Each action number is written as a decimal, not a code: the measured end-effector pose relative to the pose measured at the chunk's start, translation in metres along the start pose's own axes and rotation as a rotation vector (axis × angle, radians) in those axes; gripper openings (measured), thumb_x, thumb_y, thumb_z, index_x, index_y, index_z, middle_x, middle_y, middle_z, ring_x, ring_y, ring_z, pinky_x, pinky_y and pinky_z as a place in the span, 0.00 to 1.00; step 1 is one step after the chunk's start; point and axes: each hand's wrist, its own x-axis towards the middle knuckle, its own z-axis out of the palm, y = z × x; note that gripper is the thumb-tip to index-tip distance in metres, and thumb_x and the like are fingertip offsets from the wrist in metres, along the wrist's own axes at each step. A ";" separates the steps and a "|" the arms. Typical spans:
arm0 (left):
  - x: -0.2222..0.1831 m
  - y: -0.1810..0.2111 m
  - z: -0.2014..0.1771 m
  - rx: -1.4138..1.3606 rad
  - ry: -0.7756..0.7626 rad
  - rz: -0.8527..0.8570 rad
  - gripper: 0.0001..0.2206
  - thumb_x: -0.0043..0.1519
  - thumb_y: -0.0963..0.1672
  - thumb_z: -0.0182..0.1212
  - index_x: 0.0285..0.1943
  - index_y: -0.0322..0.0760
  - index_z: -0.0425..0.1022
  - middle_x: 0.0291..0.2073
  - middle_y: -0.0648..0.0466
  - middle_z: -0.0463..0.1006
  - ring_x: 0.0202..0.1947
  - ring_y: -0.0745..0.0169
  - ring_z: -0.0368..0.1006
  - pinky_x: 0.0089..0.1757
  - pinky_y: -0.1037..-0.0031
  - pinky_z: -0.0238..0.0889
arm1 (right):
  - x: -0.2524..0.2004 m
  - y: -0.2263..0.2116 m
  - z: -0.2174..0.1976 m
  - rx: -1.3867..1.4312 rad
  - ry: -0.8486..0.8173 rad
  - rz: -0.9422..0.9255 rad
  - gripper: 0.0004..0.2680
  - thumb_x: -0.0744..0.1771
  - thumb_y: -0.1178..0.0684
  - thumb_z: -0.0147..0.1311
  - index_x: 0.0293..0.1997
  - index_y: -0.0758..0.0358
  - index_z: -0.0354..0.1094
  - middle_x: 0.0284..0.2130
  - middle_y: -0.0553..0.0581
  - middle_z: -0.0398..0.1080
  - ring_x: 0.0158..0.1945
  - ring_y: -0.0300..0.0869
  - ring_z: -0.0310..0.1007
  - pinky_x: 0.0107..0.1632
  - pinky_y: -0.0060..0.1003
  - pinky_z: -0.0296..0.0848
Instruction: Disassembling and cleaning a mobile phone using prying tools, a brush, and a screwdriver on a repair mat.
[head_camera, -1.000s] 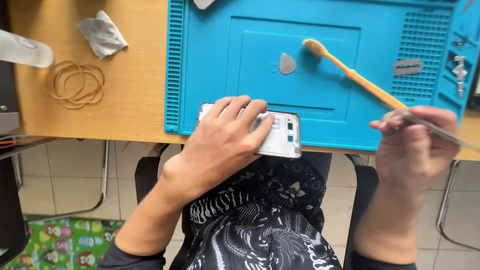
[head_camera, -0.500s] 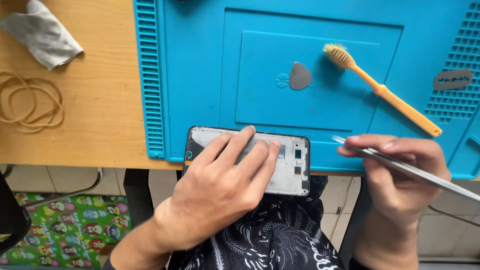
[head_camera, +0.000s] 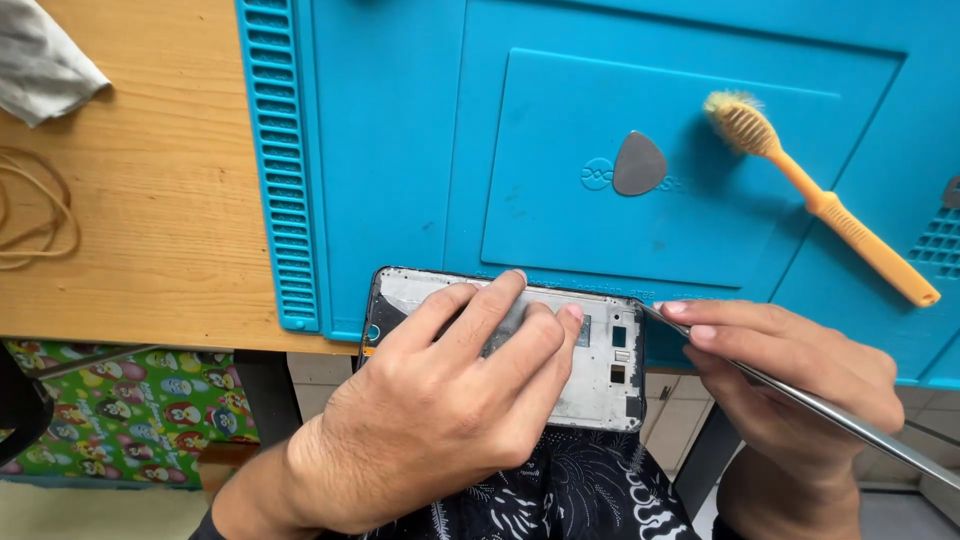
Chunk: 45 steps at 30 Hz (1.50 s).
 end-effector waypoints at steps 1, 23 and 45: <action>0.000 0.000 0.001 -0.005 0.000 -0.004 0.04 0.71 0.41 0.61 0.46 0.38 0.82 0.37 0.55 0.75 0.44 0.51 0.79 0.40 0.69 0.68 | 0.000 -0.002 0.001 -0.021 -0.008 0.013 0.01 0.64 0.68 0.56 0.34 0.75 0.69 0.35 0.75 0.76 0.39 0.55 0.84 0.44 0.37 0.84; -0.003 -0.003 0.009 -0.064 -0.014 -0.047 0.13 0.72 0.41 0.48 0.48 0.38 0.82 0.39 0.57 0.75 0.46 0.54 0.79 0.42 0.69 0.72 | 0.009 -0.001 -0.006 -0.106 -0.178 -0.031 0.01 0.64 0.66 0.54 0.34 0.75 0.68 0.35 0.74 0.76 0.40 0.54 0.84 0.46 0.43 0.85; -0.002 -0.003 0.009 -0.066 -0.023 -0.042 0.12 0.73 0.41 0.49 0.47 0.38 0.83 0.38 0.57 0.74 0.46 0.53 0.80 0.41 0.69 0.71 | 0.010 -0.005 -0.001 -0.157 -0.139 -0.126 0.06 0.64 0.64 0.51 0.34 0.82 0.70 0.32 0.78 0.74 0.36 0.60 0.81 0.42 0.46 0.82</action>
